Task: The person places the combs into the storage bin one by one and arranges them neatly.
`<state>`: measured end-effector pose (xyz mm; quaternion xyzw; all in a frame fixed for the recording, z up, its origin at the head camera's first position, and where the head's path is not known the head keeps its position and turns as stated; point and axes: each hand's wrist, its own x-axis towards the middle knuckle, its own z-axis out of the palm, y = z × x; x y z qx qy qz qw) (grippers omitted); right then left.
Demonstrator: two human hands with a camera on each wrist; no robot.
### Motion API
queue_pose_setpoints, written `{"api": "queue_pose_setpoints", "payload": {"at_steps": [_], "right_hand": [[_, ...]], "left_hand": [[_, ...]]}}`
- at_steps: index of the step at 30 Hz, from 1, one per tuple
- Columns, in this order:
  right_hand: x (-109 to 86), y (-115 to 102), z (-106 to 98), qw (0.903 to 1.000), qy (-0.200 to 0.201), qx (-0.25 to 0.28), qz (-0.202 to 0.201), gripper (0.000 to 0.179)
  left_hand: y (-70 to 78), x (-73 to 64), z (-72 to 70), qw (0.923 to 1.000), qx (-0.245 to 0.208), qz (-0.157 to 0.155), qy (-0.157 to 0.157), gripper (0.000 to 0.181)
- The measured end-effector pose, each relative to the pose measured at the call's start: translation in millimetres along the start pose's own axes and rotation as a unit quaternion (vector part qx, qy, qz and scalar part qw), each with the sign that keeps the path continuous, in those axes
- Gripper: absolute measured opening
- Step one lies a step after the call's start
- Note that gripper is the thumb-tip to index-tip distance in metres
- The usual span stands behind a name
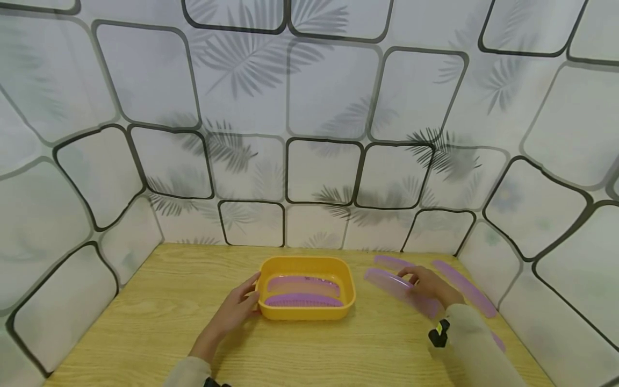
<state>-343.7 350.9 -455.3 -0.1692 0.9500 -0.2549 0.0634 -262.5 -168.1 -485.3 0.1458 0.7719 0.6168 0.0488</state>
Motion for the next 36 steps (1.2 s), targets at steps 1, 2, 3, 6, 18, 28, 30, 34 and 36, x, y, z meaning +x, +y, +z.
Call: {"api": "queue_pose_setpoints", "payload": {"at_steps": [1, 2, 3, 6, 18, 28, 30, 34, 36], "right_hand": [[1.1, 0.2, -0.4, 1.0000, 0.002, -0.003, -0.004, 0.040], [1.9, 0.5, -1.2, 0.9999, 0.001, -0.008, -0.013, 0.040], [2.7, 0.6, -1.7, 0.9997, 0.002, -0.011, -0.020, 0.040], [4.4, 0.4, -3.6, 0.9992, 0.003, -0.018, -0.036, 0.037], [4.3, 2.1, -5.3, 0.9949, 0.008, -0.019, -0.099, 0.026], [2.5, -0.8, -8.8, 0.9944, 0.002, -0.001, -0.106, 0.027], [2.3, -1.3, -9.6, 0.9934, 0.000, 0.002, -0.114, 0.026], [2.8, -2.0, -11.8, 0.9924, -0.005, -0.001, -0.123, 0.025], [3.4, -2.3, -12.7, 0.9926, -0.007, -0.004, -0.121, 0.025]], "left_hand": [[0.1, -0.1, 0.0, 1.0000, -0.001, 0.000, 0.000, 0.057], [0.3, -0.2, 0.0, 1.0000, -0.001, 0.000, 0.000, 0.057], [0.5, -0.3, 0.0, 1.0000, -0.001, 0.000, 0.000, 0.057], [1.1, -0.3, 0.0, 1.0000, 0.000, -0.002, 0.002, 0.057], [0.4, 0.8, -0.1, 1.0000, -0.002, -0.006, 0.001, 0.056], [0.0, 0.9, 0.0, 1.0000, -0.001, -0.004, 0.000, 0.057], [0.1, 0.7, -0.1, 1.0000, -0.001, -0.003, -0.002, 0.057], [-0.4, 0.9, 0.0, 1.0000, 0.001, -0.003, -0.001, 0.056], [-0.7, 1.0, 0.0, 1.0000, 0.002, -0.002, -0.002, 0.056]]}}
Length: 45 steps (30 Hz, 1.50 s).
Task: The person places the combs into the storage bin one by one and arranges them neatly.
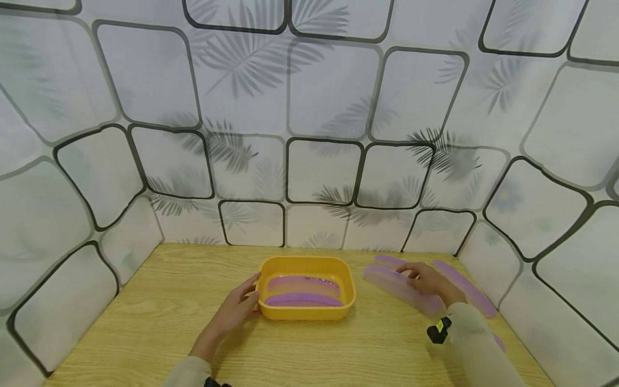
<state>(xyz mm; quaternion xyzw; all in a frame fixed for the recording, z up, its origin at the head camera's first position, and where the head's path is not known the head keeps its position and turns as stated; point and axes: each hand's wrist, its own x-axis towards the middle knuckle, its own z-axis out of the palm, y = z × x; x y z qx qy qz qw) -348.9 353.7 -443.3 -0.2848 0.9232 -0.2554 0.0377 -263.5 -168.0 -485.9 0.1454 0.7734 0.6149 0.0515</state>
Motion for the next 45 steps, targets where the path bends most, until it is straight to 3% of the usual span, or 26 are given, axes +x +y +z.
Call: {"api": "queue_pose_setpoints", "payload": {"at_steps": [12, 20, 27, 34, 45], "right_hand": [[4.1, -10.4, -6.8, 0.9988, -0.005, 0.016, 0.046, 0.031], [7.7, -16.8, -11.0, 0.9983, -0.015, 0.030, 0.047, 0.033], [10.2, -24.0, -14.9, 0.9977, -0.013, 0.035, 0.058, 0.032], [14.0, -29.0, -18.2, 0.9982, -0.009, 0.029, 0.052, 0.031], [23.2, -40.8, -20.0, 0.9983, -0.021, 0.030, 0.044, 0.033]], "left_hand": [[-1.1, -0.8, 0.8, 0.9994, 0.013, 0.032, 0.000, 0.058], [2.1, -0.9, 1.2, 1.0000, -0.001, 0.002, 0.002, 0.057], [3.3, -1.7, 0.8, 1.0000, -0.003, 0.005, -0.006, 0.058], [2.2, -0.9, 1.0, 0.9999, 0.002, -0.006, 0.011, 0.056], [1.1, -1.0, 1.0, 0.9999, 0.002, -0.010, 0.010, 0.056]]}}
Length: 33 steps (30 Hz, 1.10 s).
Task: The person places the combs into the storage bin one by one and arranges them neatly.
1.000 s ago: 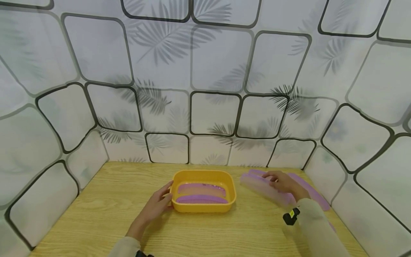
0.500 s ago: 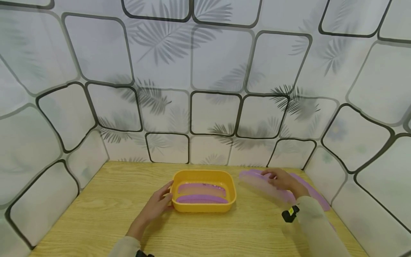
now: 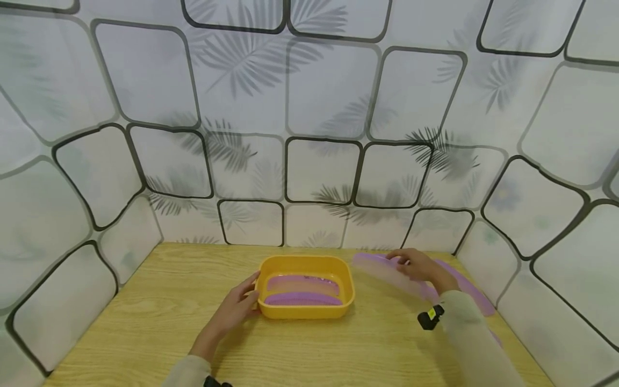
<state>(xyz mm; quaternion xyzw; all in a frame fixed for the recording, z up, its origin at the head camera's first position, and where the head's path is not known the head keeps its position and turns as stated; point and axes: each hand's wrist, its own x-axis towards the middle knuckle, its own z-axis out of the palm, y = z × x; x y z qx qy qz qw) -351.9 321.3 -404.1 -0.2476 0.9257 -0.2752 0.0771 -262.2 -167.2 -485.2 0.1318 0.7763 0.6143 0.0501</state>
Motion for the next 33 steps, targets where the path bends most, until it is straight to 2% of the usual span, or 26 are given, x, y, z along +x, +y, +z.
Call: {"api": "queue_pose_setpoints", "payload": {"at_steps": [7, 12, 19, 25, 33], "right_hand": [[11.0, -8.5, 0.6, 0.9994, 0.011, -0.014, -0.028, 0.032], [11.7, -16.7, 3.1, 0.9999, 0.004, 0.001, -0.011, 0.032], [10.6, -22.2, 2.9, 0.9999, 0.014, -0.001, -0.001, 0.034], [13.5, -26.6, -0.7, 0.9996, 0.026, -0.012, -0.007, 0.033], [24.3, -36.3, -1.5, 0.9994, 0.019, -0.005, -0.028, 0.032]], "left_hand": [[-0.3, 0.9, 0.8, 1.0000, -0.003, 0.002, 0.007, 0.056], [-4.0, -0.4, 3.4, 0.9999, -0.002, 0.008, 0.010, 0.055], [-5.6, -0.7, 2.7, 0.9998, -0.012, 0.011, -0.007, 0.057], [-3.5, -0.4, 1.9, 0.9999, -0.009, 0.012, -0.005, 0.057], [-0.9, 0.0, -0.1, 0.9998, -0.014, 0.015, -0.008, 0.058]]}}
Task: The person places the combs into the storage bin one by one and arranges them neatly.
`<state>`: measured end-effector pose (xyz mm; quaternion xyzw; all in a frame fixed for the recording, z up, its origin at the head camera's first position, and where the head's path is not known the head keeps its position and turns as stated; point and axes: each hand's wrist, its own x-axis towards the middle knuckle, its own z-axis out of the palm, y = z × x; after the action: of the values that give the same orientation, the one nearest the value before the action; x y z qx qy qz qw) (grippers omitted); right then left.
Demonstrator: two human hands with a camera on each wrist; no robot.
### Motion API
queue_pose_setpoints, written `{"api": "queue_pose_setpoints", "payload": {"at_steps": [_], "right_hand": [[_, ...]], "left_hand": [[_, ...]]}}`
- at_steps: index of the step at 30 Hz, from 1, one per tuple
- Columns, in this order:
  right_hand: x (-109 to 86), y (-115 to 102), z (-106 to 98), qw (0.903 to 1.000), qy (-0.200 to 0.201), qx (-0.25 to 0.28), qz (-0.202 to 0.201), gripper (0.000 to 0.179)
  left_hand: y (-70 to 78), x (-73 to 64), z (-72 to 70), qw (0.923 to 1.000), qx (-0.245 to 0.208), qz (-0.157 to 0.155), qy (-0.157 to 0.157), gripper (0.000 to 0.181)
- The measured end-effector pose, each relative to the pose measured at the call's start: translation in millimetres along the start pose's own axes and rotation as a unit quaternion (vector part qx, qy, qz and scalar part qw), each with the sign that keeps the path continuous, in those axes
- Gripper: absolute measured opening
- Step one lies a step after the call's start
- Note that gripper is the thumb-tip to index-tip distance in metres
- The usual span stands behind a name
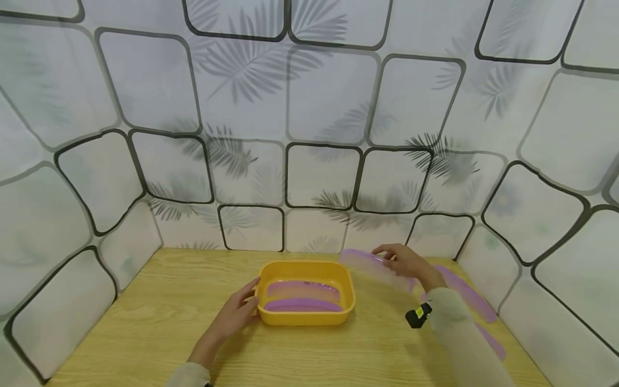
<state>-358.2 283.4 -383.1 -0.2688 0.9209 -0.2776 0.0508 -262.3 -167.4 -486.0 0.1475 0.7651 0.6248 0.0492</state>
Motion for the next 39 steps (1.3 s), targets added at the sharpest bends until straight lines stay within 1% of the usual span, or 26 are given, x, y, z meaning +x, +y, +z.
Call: {"api": "queue_pose_setpoints", "payload": {"at_steps": [5, 11, 15, 18, 23, 26, 32, 36, 39], "right_hand": [[8.7, -5.5, 2.4, 0.9999, -0.003, -0.015, -0.003, 0.032], [18.8, -14.7, 7.0, 0.9999, -0.013, -0.007, 0.008, 0.032], [23.3, -21.5, 9.9, 0.9998, -0.015, -0.007, -0.009, 0.030], [27.2, -26.3, 13.7, 0.9997, -0.017, -0.010, -0.013, 0.030], [32.1, -33.6, 20.1, 0.9996, -0.025, -0.012, -0.009, 0.030], [36.7, -36.4, 23.9, 0.9993, -0.033, -0.009, -0.013, 0.030], [48.2, -43.0, 30.6, 0.9988, -0.049, -0.007, -0.006, 0.033], [53.6, -48.3, 35.6, 0.9984, -0.054, -0.005, -0.014, 0.033], [56.3, -52.5, 37.8, 0.9982, -0.058, -0.006, -0.011, 0.033]], "left_hand": [[-0.5, 0.4, -0.7, 1.0000, 0.002, 0.003, -0.001, 0.057], [-0.4, 0.5, -0.6, 1.0000, 0.001, 0.000, -0.003, 0.057], [0.2, 0.7, -0.4, 1.0000, 0.003, 0.000, -0.003, 0.057], [0.4, 0.5, -0.3, 1.0000, 0.003, -0.002, -0.002, 0.057], [0.8, 0.1, 0.3, 1.0000, 0.002, -0.008, 0.004, 0.057], [1.0, 0.1, 0.5, 0.9999, 0.003, -0.009, 0.006, 0.057], [1.2, 0.9, 0.6, 1.0000, 0.002, -0.007, 0.005, 0.057], [1.2, 0.9, 1.4, 1.0000, 0.003, -0.005, 0.004, 0.056], [1.1, 0.6, 1.2, 1.0000, 0.003, -0.003, 0.002, 0.056]]}}
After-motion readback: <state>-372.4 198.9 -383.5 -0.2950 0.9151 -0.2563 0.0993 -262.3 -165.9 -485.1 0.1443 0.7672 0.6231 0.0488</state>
